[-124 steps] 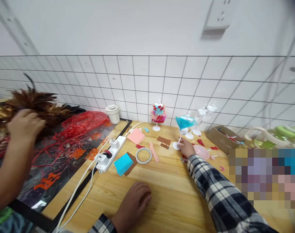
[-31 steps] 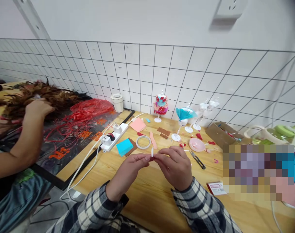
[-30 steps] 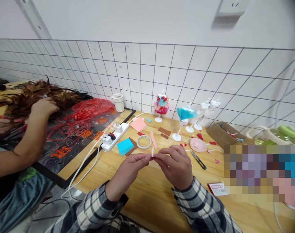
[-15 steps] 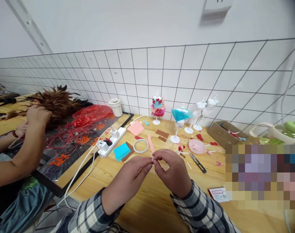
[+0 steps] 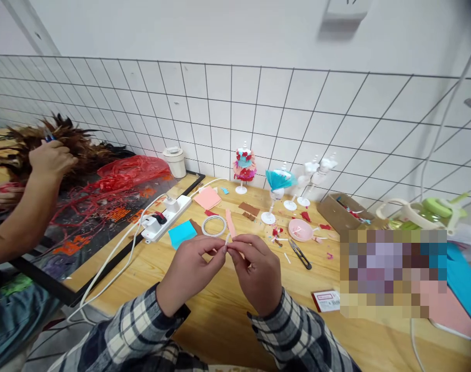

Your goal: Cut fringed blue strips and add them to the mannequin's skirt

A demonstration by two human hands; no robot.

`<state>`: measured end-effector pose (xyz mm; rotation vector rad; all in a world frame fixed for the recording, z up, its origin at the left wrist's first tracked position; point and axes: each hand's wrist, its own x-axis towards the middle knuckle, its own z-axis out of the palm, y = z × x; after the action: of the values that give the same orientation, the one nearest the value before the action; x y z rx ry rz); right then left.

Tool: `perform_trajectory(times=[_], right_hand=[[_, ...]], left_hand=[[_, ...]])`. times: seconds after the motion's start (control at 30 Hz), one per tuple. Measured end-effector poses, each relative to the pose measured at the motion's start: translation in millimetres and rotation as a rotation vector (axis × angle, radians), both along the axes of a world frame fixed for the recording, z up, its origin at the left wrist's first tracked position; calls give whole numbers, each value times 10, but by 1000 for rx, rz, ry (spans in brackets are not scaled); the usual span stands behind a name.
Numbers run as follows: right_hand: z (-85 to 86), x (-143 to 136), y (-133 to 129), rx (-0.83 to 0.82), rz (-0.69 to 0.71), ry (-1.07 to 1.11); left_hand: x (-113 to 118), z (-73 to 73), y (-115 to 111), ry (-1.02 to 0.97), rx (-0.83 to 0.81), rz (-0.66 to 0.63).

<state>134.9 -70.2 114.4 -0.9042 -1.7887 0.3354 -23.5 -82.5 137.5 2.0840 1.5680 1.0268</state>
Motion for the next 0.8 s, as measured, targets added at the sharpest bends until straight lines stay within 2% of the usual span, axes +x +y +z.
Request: perform_trajectory(times=[0.23,0.4,0.7,0.8], right_hand=[[-80,14,-6,139,-91,-172],[-76,43,30,173,-133,-219],[-52,75,97,-10,-14,-136],[-26,71,87,-138,19,-67]], left_hand=[[42,3,26,-124,-190,-3],[43,14,47,-188,-202,-16],[41,-12,28,25,-130,19],[49,12,5,35,-150,20]])
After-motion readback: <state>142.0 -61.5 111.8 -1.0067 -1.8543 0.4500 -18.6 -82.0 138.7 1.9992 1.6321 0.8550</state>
